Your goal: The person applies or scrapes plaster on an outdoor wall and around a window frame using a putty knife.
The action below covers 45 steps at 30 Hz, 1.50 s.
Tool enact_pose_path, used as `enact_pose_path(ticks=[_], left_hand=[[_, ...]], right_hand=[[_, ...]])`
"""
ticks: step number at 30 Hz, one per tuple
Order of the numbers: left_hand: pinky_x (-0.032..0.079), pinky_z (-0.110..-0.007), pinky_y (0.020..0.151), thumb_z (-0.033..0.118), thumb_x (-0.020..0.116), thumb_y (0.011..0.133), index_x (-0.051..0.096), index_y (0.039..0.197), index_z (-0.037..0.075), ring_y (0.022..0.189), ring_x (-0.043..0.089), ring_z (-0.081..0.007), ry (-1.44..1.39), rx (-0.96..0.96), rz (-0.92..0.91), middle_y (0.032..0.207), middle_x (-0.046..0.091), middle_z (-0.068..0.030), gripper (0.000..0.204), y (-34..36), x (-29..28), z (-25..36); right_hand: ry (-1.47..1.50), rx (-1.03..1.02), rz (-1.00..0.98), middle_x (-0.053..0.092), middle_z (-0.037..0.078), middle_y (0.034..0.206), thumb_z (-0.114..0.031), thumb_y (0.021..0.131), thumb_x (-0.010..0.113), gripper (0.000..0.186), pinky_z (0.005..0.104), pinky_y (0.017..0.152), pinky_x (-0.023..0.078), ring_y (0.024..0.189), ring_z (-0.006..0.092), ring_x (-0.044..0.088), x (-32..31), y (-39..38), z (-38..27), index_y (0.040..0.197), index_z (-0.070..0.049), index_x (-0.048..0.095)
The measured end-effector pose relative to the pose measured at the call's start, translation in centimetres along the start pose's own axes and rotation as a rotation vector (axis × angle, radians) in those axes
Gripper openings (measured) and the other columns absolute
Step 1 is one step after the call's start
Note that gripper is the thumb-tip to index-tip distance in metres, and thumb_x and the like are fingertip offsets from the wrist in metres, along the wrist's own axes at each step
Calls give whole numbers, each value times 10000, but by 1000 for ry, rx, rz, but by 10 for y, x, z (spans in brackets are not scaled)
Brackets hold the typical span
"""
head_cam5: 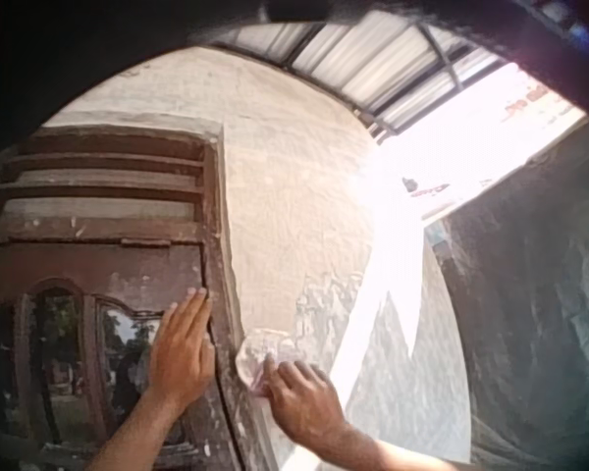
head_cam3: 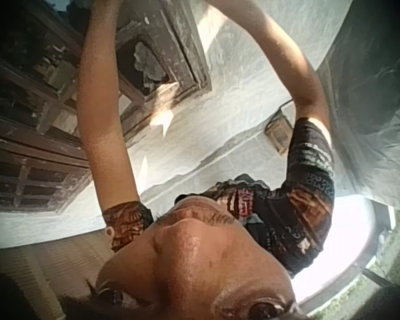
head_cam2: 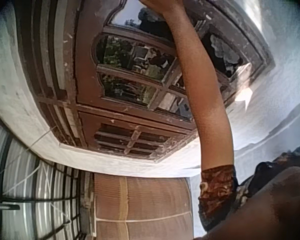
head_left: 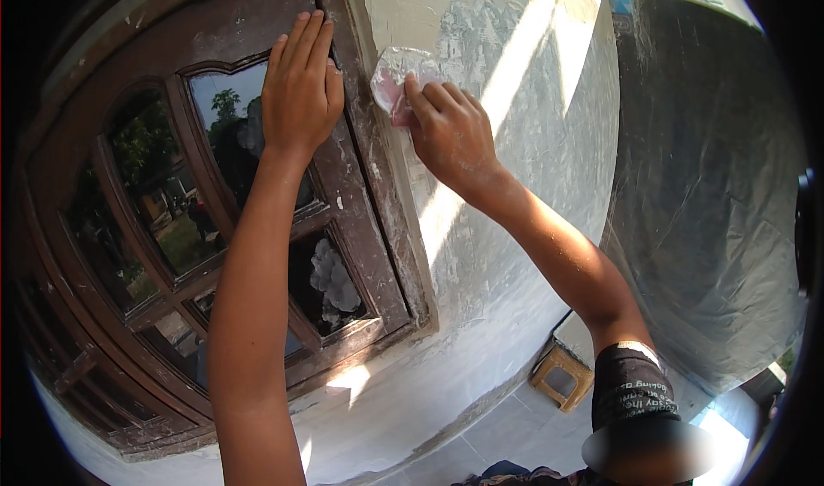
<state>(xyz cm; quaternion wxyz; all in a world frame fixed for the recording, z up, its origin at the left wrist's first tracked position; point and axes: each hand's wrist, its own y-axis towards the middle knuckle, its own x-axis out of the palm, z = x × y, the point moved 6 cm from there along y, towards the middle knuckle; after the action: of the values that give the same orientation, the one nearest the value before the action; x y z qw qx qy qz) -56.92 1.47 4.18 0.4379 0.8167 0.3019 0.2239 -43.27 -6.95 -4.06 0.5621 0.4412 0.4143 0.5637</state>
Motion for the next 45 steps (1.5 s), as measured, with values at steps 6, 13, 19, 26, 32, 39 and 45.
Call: enact_pose_path(ticks=[6,13,19,26,32,39,45], left_hand=[[307,-450,1198,130,485,938,575,1364,-15,1425,437,-287,-11,-15,-11,1472,532,-162,459,0,-3,-4],[282,-460,1210,111,436,952,538,1412,9,1453,398,-283,-38,-33,-28,1502,505,-144,482,-3,4,-3],[281,-462,1214,113,418,969,536,1415,9,1453,397,-284,-44,-48,-36,1507,502,-139,473,-2,0,-4],[304,-450,1203,126,470,946,570,1372,-12,1430,430,-285,-17,-22,-17,1475,530,-160,458,0,1,-2],[304,-448,1203,130,472,948,579,1361,-14,1427,433,-285,-22,-35,-19,1471,534,-161,451,-1,-1,-4],[306,-447,1202,133,467,952,578,1366,-11,1427,435,-286,-25,-16,-3,1477,530,-157,451,2,3,2],[314,-449,1198,127,465,949,573,1369,-14,1424,438,-287,-15,-21,-16,1478,529,-158,456,-2,-4,-4]], right_hand=[[146,-32,50,582,76,885,-105,803,675,429,368,750,527,844,241,626,-33,1,-28,1203,46,643],[-75,-97,26,600,74,924,-121,820,658,457,358,809,521,912,238,627,-1,20,-1,1239,59,621],[86,-132,31,587,65,890,-128,810,698,454,369,766,523,868,234,625,-30,-6,-21,1227,36,628],[-51,-7,69,650,93,938,-123,860,671,362,402,786,535,915,258,646,-5,34,28,1191,18,638],[109,-28,14,618,85,870,-131,840,721,378,406,740,542,853,259,649,-20,-1,-18,1183,17,662],[-68,63,140,668,127,900,-90,880,711,314,409,697,551,809,288,666,-9,50,49,1179,0,677],[122,-67,-14,619,89,841,-141,856,694,364,394,771,543,885,259,671,-17,-2,-31,1165,45,645]])
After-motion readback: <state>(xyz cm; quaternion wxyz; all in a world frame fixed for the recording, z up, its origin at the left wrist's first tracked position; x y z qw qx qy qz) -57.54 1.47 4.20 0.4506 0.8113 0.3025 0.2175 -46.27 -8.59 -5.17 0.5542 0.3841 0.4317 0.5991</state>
